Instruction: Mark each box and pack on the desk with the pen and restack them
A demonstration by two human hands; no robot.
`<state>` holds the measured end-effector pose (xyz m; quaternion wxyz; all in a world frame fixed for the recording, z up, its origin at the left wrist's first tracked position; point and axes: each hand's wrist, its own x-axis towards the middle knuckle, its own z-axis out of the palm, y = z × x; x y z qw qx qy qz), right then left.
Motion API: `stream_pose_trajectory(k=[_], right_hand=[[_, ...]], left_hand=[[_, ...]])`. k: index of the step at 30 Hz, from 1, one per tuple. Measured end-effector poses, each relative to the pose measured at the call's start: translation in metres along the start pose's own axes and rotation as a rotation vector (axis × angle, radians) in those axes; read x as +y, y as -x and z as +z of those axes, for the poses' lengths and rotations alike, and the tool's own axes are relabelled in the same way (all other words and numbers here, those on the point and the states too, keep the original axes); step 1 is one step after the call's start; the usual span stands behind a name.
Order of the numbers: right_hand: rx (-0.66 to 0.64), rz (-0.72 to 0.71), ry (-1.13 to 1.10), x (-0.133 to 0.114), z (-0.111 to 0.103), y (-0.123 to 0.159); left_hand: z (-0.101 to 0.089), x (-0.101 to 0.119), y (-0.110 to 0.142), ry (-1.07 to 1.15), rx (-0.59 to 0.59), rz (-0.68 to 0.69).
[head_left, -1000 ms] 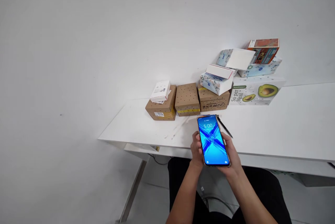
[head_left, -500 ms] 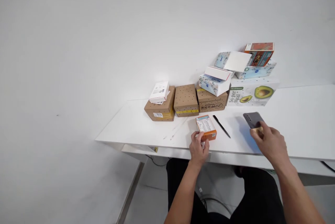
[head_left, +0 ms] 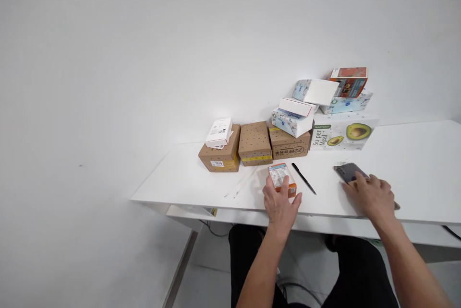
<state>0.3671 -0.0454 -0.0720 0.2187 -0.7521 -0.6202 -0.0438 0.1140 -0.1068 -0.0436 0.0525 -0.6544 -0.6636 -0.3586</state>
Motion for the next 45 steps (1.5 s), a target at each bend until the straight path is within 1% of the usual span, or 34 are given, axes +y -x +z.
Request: stream_pose_trajectory(k=[2,4,5,7,9,12,14,15,16,17,19,20,22,25,27,28,30,32,33,35,36,38,40,41,43,45], right_hand=[[0.097,-0.121,-0.088,-0.017,0.002,0.005],[0.118,-0.214,-0.249,-0.038,0.005,0.010],[0.103,-0.221,-0.333,-0.048,0.007,0.013],[0.052,-0.186,-0.484,-0.063,0.012,0.016],[0.013,-0.134,-0.592,-0.072,0.017,0.018],[0.006,-0.048,-0.684,-0.072,0.023,0.018],[-0.003,0.018,-0.710,-0.070,0.024,0.017],[-0.011,0.042,-0.715,-0.068,0.024,0.017],[-0.018,0.055,-0.717,-0.068,0.024,0.017],[-0.021,0.057,-0.717,-0.067,0.024,0.017],[-0.022,0.041,-0.716,-0.067,0.024,0.017],[-0.021,0.029,-0.715,-0.067,0.025,0.017],[-0.013,0.003,-0.712,-0.067,0.026,0.017],[0.007,-0.033,-0.706,-0.065,0.028,0.017],[0.015,-0.041,-0.701,-0.064,0.029,0.017],[0.016,-0.037,-0.699,-0.064,0.029,0.017],[0.017,-0.028,-0.701,-0.064,0.029,0.017],[0.010,-0.025,-0.706,-0.064,0.028,0.017],[0.005,-0.025,-0.709,-0.064,0.027,0.018],[-0.004,-0.019,-0.713,-0.065,0.027,0.017],[-0.010,-0.015,-0.715,-0.066,0.027,0.017],[-0.020,-0.005,-0.719,-0.066,0.028,0.017],[-0.026,0.002,-0.719,-0.065,0.029,0.017],[-0.025,0.006,-0.718,-0.065,0.030,0.017],[-0.019,0.018,-0.721,-0.065,0.030,0.017],[-0.026,0.032,-0.720,-0.065,0.028,0.017]], left_hand=[[0.000,0.006,-0.008,-0.029,0.001,-0.036],[0.000,0.009,-0.015,-0.042,-0.036,-0.092],[0.000,0.009,-0.018,-0.041,-0.062,-0.121],[-0.003,0.004,-0.021,-0.024,-0.110,-0.174],[-0.011,-0.008,-0.023,0.037,-0.130,-0.228],[-0.036,-0.033,-0.028,0.226,-0.130,-0.302],[-0.059,-0.045,-0.036,0.342,-0.116,-0.317],[-0.071,-0.048,-0.043,0.363,-0.093,-0.318],[-0.083,-0.050,-0.051,0.363,-0.070,-0.318],[-0.092,-0.049,-0.062,0.333,-0.023,-0.315],[-0.104,-0.043,-0.090,0.215,0.074,-0.284],[-0.105,-0.040,-0.106,0.149,0.106,-0.275],[-0.098,-0.036,-0.141,0.058,0.094,-0.275],[-0.073,-0.038,-0.189,0.000,0.035,-0.302],[-0.057,-0.046,-0.210,-0.022,-0.024,-0.272],[-0.051,-0.051,-0.216,-0.045,-0.034,-0.251],[-0.047,-0.066,-0.220,-0.135,-0.009,-0.218],[-0.051,-0.086,-0.219,-0.252,0.052,-0.241],[-0.056,-0.096,-0.217,-0.303,0.081,-0.282],[-0.068,-0.118,-0.215,-0.354,0.126,-0.417],[-0.074,-0.127,-0.214,-0.352,0.118,-0.482],[-0.082,-0.142,-0.214,-0.312,0.047,-0.561],[-0.085,-0.151,-0.215,-0.249,-0.032,-0.582],[-0.085,-0.153,-0.214,-0.223,-0.043,-0.588],[-0.086,-0.152,-0.208,-0.180,0.005,-0.600],[-0.091,-0.146,-0.190,-0.131,0.120,-0.566]])
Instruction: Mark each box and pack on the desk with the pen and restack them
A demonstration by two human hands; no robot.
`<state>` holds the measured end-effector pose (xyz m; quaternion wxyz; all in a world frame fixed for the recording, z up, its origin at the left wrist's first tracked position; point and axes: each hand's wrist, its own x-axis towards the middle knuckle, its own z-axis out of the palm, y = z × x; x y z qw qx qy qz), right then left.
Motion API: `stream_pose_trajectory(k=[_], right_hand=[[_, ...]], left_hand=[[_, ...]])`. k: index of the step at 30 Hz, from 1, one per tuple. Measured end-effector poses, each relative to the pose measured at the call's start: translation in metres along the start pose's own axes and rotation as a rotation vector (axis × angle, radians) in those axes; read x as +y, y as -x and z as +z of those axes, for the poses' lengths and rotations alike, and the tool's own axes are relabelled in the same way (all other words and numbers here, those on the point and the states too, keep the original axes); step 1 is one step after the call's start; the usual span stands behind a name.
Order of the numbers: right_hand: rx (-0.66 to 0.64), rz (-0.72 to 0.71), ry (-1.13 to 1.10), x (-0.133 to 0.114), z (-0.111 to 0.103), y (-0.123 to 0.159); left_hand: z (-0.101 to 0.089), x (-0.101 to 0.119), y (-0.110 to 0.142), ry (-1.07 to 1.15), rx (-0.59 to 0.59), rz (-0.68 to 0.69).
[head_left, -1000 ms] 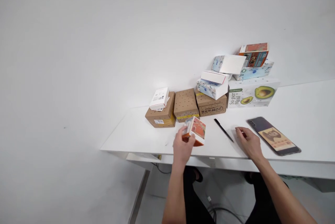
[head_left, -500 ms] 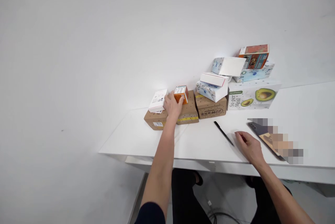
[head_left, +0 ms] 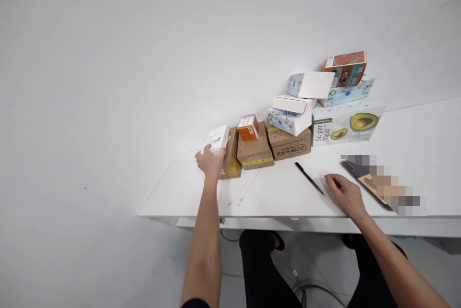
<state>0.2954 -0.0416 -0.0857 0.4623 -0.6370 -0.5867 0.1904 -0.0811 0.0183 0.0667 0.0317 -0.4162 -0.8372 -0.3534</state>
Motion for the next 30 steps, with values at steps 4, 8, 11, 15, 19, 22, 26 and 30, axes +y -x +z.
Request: stream_pose_trajectory(k=[4,8,11,15,19,22,26,30], right_hand=[[-0.089,0.049,0.089,-0.008,-0.001,-0.001],[-0.208,0.115,0.298,-0.023,0.004,-0.008],[-0.321,0.108,0.485,-0.033,0.010,-0.013],[-0.403,0.039,0.603,-0.039,0.015,-0.015],[-0.408,0.025,0.575,-0.037,0.012,-0.013],[-0.364,0.062,0.466,-0.028,0.009,-0.014],[-0.220,0.132,0.236,-0.014,0.007,-0.013],[-0.093,0.137,0.006,-0.009,0.005,-0.009]], left_hand=[[-0.033,-0.023,0.074,0.195,0.228,0.287],[-0.058,-0.046,0.172,0.182,0.273,0.552],[-0.043,-0.048,0.227,0.200,0.119,0.600],[0.006,-0.045,0.262,0.169,-0.009,0.584],[0.035,-0.039,0.276,0.021,-0.140,0.594],[0.035,-0.034,0.276,-0.012,-0.225,0.655],[0.030,-0.028,0.264,0.012,-0.374,0.761],[0.032,-0.028,0.255,0.049,-0.445,0.824]])
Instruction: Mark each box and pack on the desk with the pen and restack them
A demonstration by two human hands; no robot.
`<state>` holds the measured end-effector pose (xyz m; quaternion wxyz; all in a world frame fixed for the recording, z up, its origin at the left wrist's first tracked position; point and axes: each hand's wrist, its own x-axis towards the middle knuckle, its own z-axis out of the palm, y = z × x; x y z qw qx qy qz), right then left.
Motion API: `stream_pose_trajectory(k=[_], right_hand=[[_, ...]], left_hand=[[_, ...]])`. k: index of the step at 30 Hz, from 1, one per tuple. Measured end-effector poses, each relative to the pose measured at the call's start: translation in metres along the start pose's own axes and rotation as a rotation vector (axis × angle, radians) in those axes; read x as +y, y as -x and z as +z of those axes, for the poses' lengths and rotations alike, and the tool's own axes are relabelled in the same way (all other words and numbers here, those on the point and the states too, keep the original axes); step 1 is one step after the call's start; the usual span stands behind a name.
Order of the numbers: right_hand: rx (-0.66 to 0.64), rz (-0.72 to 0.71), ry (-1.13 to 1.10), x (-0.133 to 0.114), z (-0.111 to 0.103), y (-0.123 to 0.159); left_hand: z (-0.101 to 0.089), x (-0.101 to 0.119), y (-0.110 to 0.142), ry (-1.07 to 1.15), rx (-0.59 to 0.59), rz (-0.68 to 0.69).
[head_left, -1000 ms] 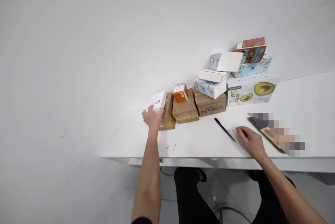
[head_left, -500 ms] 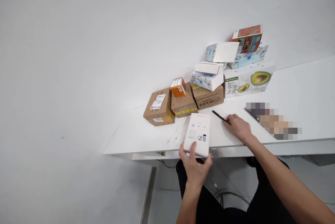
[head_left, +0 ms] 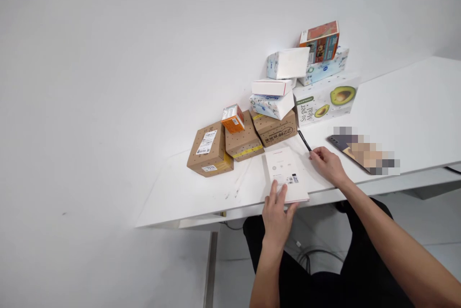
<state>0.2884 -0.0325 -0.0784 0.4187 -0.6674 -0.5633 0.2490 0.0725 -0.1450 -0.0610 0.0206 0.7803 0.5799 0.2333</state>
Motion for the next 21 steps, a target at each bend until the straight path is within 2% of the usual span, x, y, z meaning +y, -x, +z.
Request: stream_pose_trajectory(k=[4,10,16,21], right_hand=[[0.015,-0.001,-0.125,-0.002,-0.002,0.003],[0.012,0.025,-0.173,-0.003,-0.003,0.004],[0.019,0.007,-0.195,0.001,-0.001,0.004],[0.029,0.000,-0.288,0.006,0.001,0.004]], left_hand=[[0.005,-0.002,-0.003,0.037,0.036,0.032],[0.015,-0.001,-0.008,0.048,0.128,0.018],[0.011,-0.005,-0.008,0.123,0.093,0.024],[0.009,0.000,-0.003,0.220,0.044,0.004]])
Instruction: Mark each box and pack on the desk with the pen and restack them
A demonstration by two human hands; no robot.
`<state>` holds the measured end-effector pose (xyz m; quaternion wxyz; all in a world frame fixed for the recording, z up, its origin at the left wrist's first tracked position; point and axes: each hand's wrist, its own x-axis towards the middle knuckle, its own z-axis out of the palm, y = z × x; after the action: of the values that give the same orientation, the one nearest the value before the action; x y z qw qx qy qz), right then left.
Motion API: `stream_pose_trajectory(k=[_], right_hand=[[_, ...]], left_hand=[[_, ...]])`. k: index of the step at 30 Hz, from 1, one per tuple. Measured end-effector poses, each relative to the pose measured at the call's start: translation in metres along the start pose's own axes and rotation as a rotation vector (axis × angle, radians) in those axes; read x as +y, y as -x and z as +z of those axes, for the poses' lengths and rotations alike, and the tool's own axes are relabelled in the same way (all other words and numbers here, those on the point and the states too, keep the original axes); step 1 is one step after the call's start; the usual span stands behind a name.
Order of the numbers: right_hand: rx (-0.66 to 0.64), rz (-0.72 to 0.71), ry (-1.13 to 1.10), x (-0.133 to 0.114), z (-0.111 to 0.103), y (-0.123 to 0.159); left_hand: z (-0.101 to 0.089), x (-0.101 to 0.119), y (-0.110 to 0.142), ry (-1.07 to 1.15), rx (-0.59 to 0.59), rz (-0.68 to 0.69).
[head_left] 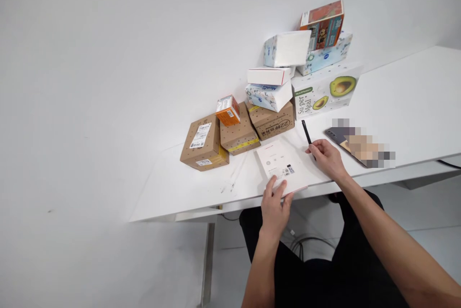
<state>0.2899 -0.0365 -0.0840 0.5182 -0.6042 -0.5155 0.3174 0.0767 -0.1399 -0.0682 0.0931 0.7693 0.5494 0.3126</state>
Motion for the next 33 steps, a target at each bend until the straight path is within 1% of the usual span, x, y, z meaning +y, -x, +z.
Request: stream_pose_trajectory(k=[4,7,11,18,23,29,33], right_hand=[[-0.001,0.012,-0.044,0.002,0.000,-0.001],[0.012,0.023,-0.066,0.003,0.001,-0.001],[0.002,0.023,-0.057,0.002,0.001,0.000],[-0.007,0.016,-0.010,-0.001,0.000,0.001],[-0.002,0.015,-0.021,0.002,0.000,0.001],[-0.010,0.007,-0.038,0.003,0.000,0.000],[0.006,0.029,-0.084,0.002,0.001,0.000]], left_hand=[[0.004,0.002,0.005,0.104,-0.003,-0.035],[0.008,-0.001,0.007,0.164,0.010,-0.022],[0.014,-0.007,0.008,0.209,0.051,0.000],[0.023,-0.004,0.008,0.257,0.118,-0.044],[0.022,-0.005,0.008,0.274,0.108,-0.070],[0.019,0.001,0.015,0.295,0.102,-0.017],[0.021,0.006,0.020,0.341,0.090,-0.020]])
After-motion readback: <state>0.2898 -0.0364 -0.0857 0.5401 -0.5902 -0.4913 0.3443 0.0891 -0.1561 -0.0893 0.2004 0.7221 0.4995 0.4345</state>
